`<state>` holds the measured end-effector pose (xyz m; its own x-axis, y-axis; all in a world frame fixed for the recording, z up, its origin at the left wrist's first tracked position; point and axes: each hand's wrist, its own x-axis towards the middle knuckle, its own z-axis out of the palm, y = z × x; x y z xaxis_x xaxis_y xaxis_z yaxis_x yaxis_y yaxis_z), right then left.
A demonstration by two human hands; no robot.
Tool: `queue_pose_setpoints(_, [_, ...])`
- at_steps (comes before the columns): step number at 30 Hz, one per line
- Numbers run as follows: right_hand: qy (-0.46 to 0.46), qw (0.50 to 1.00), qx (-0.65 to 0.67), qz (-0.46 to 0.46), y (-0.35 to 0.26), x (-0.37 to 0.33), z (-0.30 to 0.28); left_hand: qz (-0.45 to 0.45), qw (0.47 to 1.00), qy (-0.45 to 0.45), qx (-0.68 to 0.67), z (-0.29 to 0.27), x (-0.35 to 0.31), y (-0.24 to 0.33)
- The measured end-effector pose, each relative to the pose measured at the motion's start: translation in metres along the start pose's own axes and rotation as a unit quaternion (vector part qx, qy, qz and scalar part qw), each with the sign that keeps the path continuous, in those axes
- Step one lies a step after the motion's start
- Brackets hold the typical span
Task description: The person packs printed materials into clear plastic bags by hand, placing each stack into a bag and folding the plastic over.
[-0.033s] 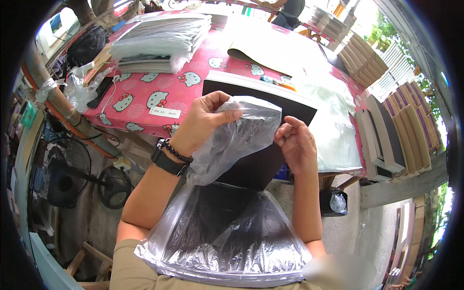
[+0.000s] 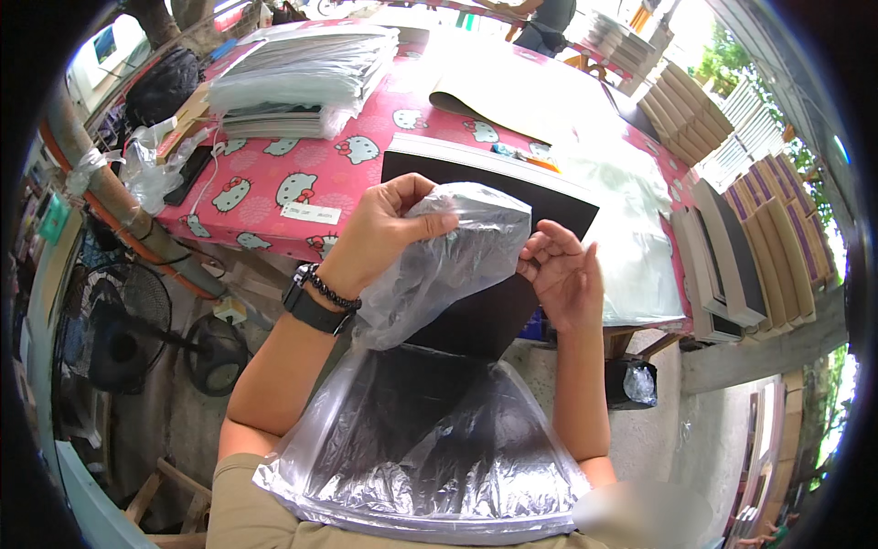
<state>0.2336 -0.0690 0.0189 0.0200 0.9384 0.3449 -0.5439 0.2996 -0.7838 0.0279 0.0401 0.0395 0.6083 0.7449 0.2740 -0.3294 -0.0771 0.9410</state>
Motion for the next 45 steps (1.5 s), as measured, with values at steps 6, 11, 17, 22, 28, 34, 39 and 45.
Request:
queue_pose_setpoints(6, [0.032, 0.982, -0.141, 0.119, 0.008, 0.007, -0.005, 0.028, 0.984, -0.044, 0.172, 0.021, -0.016, -0.006])
queue_pose_setpoints(11, [0.104, 0.979, -0.159, 0.072, 0.002, 0.014, 0.017, 0.077, 0.949, -0.090, 0.292, 0.031, -0.033, -0.013])
queue_pose_setpoints(17, [0.101, 0.963, -0.246, 0.033, 0.009, 0.003, 0.026, -0.206, 0.971, -0.100, -0.068, 0.029, -0.026, -0.013])
queue_pose_setpoints(22, [0.100, 0.991, -0.077, 0.046, 0.004, 0.000, 0.023, -0.123, 0.991, -0.011, -0.051, 0.030, -0.029, -0.018])
queue_pose_setpoints(28, [0.077, 0.977, -0.182, 0.079, -0.001, 0.002, 0.021, -0.085, 0.995, -0.006, 0.051, 0.031, -0.030, -0.013])
queue_pose_setpoints(34, [0.109, 0.976, -0.177, 0.059, 0.000, 0.003, 0.031, -0.032, 0.990, 0.003, 0.136, 0.036, -0.031, -0.014])
queue_pose_setpoints(39, [0.101, 0.984, -0.146, 0.020, 0.006, -0.002, 0.023, -0.047, 0.990, 0.021, 0.130, 0.040, -0.034, -0.013])
queue_pose_setpoints(45, [0.001, 0.996, 0.063, 0.061, 0.015, -0.008, 0.020, -0.022, 0.991, -0.044, 0.123, 0.038, -0.034, -0.011])
